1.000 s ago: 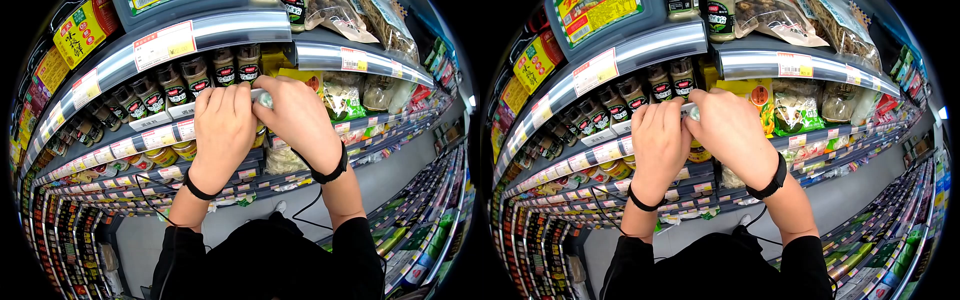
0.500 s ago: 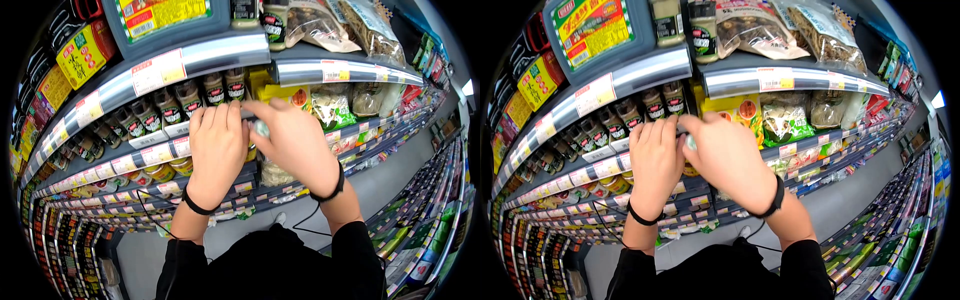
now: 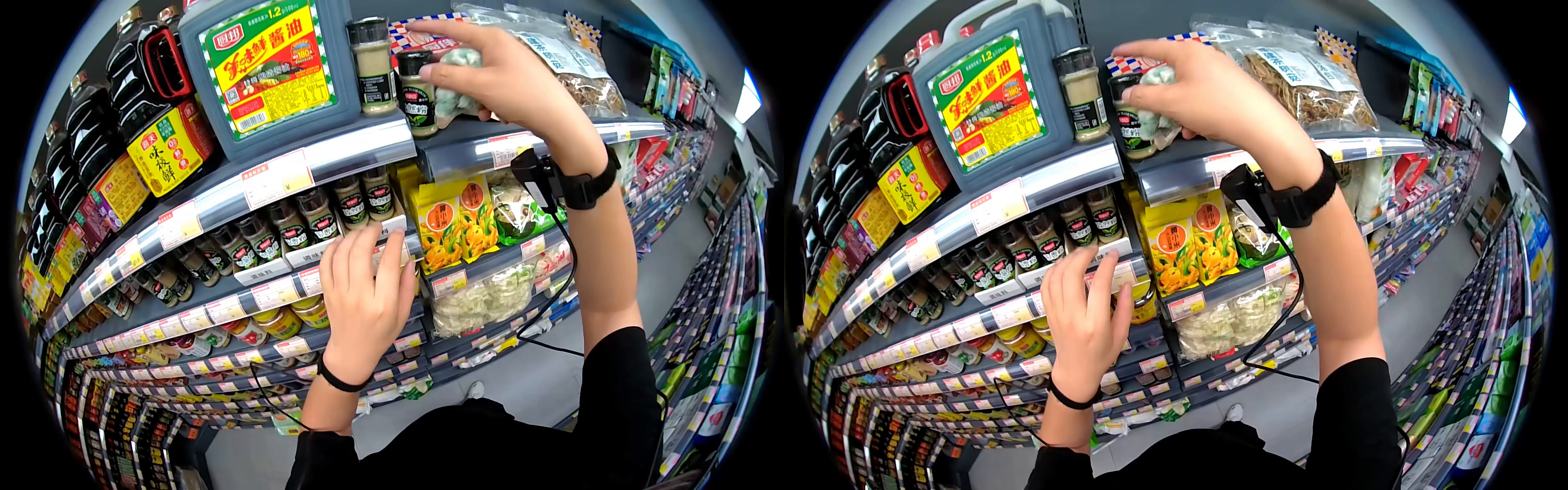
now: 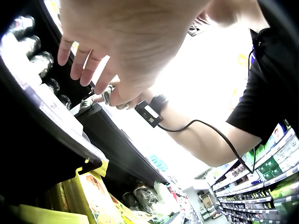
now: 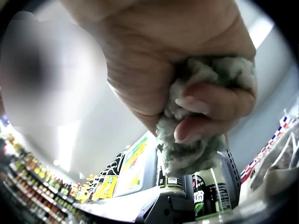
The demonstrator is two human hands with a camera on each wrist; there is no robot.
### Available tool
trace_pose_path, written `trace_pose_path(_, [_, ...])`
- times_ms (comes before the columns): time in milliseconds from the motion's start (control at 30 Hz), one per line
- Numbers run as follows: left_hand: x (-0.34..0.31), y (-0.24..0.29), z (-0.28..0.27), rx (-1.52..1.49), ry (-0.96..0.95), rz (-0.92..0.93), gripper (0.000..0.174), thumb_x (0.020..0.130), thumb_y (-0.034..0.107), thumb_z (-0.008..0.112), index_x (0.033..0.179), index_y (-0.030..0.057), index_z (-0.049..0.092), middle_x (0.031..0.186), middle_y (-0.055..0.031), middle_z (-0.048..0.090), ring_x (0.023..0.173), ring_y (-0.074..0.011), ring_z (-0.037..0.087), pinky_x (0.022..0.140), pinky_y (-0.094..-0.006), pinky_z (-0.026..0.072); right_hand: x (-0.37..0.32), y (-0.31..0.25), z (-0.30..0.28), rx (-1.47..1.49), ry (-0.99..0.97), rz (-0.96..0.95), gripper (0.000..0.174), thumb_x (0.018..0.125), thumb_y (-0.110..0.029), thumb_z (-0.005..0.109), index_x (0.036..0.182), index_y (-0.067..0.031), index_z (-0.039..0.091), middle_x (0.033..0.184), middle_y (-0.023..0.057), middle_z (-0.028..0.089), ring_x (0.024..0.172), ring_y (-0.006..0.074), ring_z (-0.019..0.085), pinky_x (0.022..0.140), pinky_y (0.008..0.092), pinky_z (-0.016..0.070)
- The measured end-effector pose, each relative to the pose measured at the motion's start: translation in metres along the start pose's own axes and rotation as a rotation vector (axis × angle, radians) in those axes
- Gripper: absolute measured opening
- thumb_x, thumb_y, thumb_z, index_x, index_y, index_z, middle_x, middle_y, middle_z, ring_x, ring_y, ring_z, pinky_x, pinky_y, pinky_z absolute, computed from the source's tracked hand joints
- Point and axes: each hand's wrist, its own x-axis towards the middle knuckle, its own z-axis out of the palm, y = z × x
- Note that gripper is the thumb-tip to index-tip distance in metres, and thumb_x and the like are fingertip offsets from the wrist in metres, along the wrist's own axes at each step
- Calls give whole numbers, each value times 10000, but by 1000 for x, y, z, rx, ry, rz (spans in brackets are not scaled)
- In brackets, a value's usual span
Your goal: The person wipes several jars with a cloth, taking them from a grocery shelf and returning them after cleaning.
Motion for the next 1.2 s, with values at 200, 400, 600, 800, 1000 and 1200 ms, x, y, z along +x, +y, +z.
trace_pose_path(200, [-15,-2,-8,-82,9,-58,449,842,66,835,1279,38,735,1346,-186,649,1261,-411,608,1101,-545,454,4,13,25,20,4,-26,491,930,-296,818,1382,-118,747,908,142,789,647,246,731,664,398,588])
trace_pose_path(400, [-17,-2,-10,-438,65,-49,375,847,-35,782,1215,2,722,1194,-177,727,1093,-374,689,987,-470,534,-4,24,46,-80,365,-307,411,914,-215,831,1289,-93,716,1024,164,792,917,266,802,820,380,603])
trace_pose_path(600, [-28,0,-15,-648,84,-174,422,905,29,772,1312,-16,673,1251,-200,710,1140,-368,685,1022,-452,532,-91,-44,16,506,364,9,447,891,-40,870,1297,-21,685,1213,87,754,1085,162,736,949,336,599])
trace_pose_path(800, [-69,16,-3,-1358,-228,-525,660,1141,376,618,1597,-57,417,1493,-168,583,1368,-256,572,1186,-400,432,-191,-71,73,380,9,-101,587,861,-120,943,1370,-30,665,1233,160,764,1090,269,800,920,376,634])
trace_pose_path(1000, [-102,35,-6,-1483,-186,-744,731,1144,585,525,1536,-26,437,1184,-115,659,1009,-145,622,870,-289,502,-205,-56,94,504,-101,73,502,882,-118,919,1316,-1,697,1178,149,788,1055,250,796,885,345,619])
trace_pose_path(1200, [-118,26,-10,-1526,-179,-723,485,1112,349,666,1406,-22,557,1120,-84,728,976,-132,655,892,-285,518,-181,-65,92,536,86,-149,272,898,-208,875,1034,3,770,1046,175,763,922,253,739,791,360,586])
